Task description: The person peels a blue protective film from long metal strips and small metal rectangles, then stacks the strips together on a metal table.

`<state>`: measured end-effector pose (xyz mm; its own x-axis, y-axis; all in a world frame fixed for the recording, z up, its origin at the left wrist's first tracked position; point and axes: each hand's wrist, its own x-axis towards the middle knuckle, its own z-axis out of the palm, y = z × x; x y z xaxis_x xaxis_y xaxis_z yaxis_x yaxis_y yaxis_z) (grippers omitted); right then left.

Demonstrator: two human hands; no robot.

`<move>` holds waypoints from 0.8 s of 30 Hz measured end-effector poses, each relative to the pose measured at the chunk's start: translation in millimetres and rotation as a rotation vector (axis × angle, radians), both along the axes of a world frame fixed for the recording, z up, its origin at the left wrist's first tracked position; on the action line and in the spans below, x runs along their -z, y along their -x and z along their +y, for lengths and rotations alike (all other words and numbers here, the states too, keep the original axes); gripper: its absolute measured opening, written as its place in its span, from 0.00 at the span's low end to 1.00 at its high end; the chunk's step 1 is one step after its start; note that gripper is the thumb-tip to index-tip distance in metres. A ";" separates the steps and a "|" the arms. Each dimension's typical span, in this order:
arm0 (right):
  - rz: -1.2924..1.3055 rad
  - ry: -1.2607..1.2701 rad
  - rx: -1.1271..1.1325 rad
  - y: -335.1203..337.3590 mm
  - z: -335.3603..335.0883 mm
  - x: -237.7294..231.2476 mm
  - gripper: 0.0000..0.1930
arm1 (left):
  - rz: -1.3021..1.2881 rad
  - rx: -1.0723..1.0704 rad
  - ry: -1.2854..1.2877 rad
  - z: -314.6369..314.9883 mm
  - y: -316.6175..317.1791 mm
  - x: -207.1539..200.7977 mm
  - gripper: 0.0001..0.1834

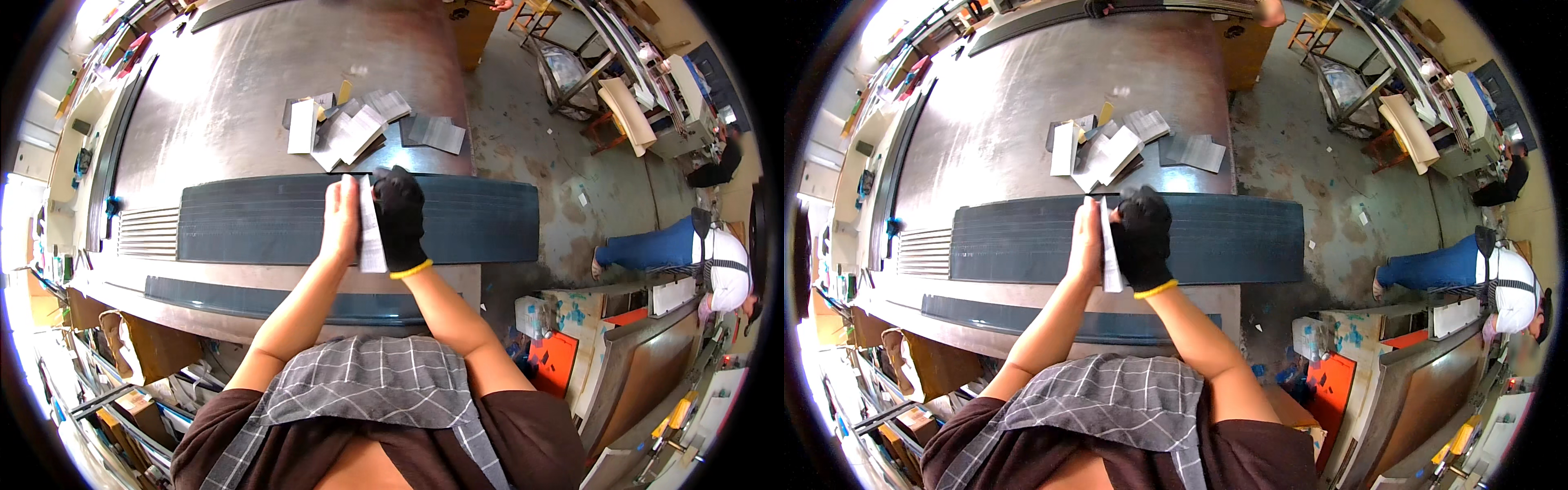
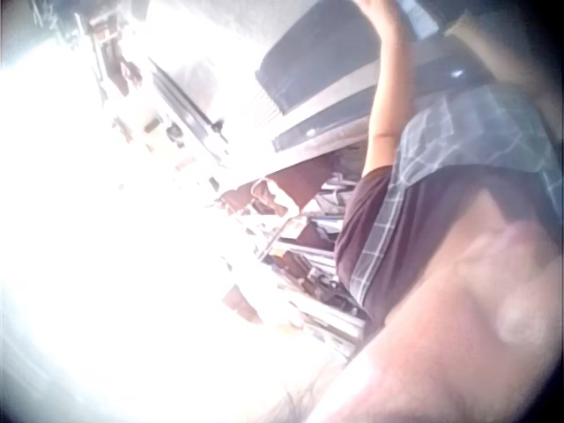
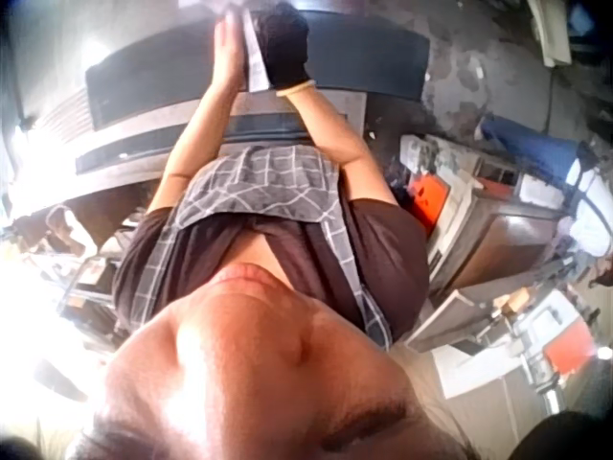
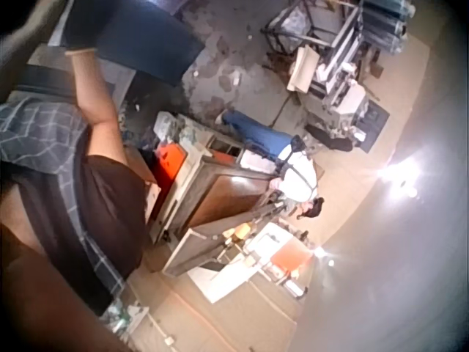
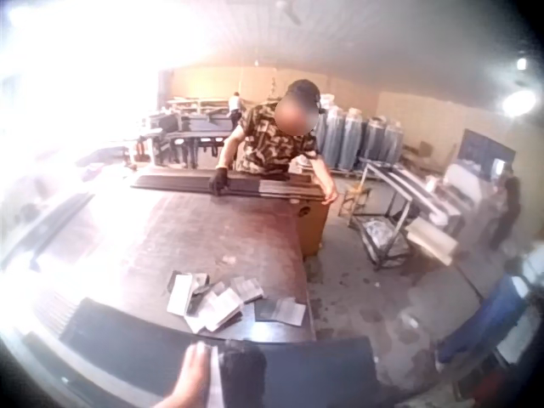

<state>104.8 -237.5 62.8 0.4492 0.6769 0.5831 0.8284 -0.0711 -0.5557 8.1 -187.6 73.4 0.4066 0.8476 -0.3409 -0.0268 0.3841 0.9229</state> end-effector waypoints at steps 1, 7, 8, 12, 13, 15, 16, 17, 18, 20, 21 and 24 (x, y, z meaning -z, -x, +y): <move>0.189 -0.026 0.037 -16.1 10.5 8.9 0.09 | -0.080 -0.017 0.026 15.5 1.5 13.5 0.25; -0.181 -0.092 0.095 -81.6 114.6 5.1 0.11 | -0.026 -0.102 0.042 78.0 11.1 20.7 0.29; -0.087 0.038 0.044 -90.2 119.5 7.5 0.15 | 0.016 -0.153 0.014 86.3 11.5 28.6 0.31; 0.069 0.393 0.230 -143.1 115.2 29.3 0.36 | 0.199 -0.143 -0.193 88.3 41.6 30.8 0.39; 0.041 0.660 0.254 -157.7 105.9 25.1 0.41 | 0.142 -0.168 -0.168 79.5 49.4 21.5 0.38; -0.097 0.838 0.361 -175.5 74.2 32.6 0.46 | 0.128 -0.179 -0.151 75.7 68.2 32.7 0.35; -0.118 0.916 0.422 -180.7 63.4 32.6 0.44 | 0.133 -0.176 -0.105 69.8 69.6 28.8 0.34; -0.091 0.985 0.455 -184.7 54.9 31.6 0.39 | 0.104 -0.152 -0.110 64.4 69.4 33.7 0.33; -0.065 1.050 0.481 -182.4 49.8 22.3 0.34 | 0.078 -0.135 -0.118 59.7 67.8 37.4 0.31; -0.240 0.897 0.505 -183.4 39.7 23.4 0.24 | -0.006 -0.098 -0.150 46.6 55.8 44.2 0.26; -0.322 0.819 0.523 -182.5 32.7 23.7 0.20 | -0.009 -0.017 -0.153 42.0 47.1 41.1 0.25; 0.215 0.341 0.373 -172.4 10.0 32.9 0.15 | 0.010 0.296 -0.088 41.1 24.4 32.5 0.21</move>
<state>277.2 -227.6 29.9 0.7795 0.5836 0.2275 0.5831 -0.5435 -0.6038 -16.4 -146.5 40.9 0.6372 0.7193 -0.2767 0.0833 0.2926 0.9526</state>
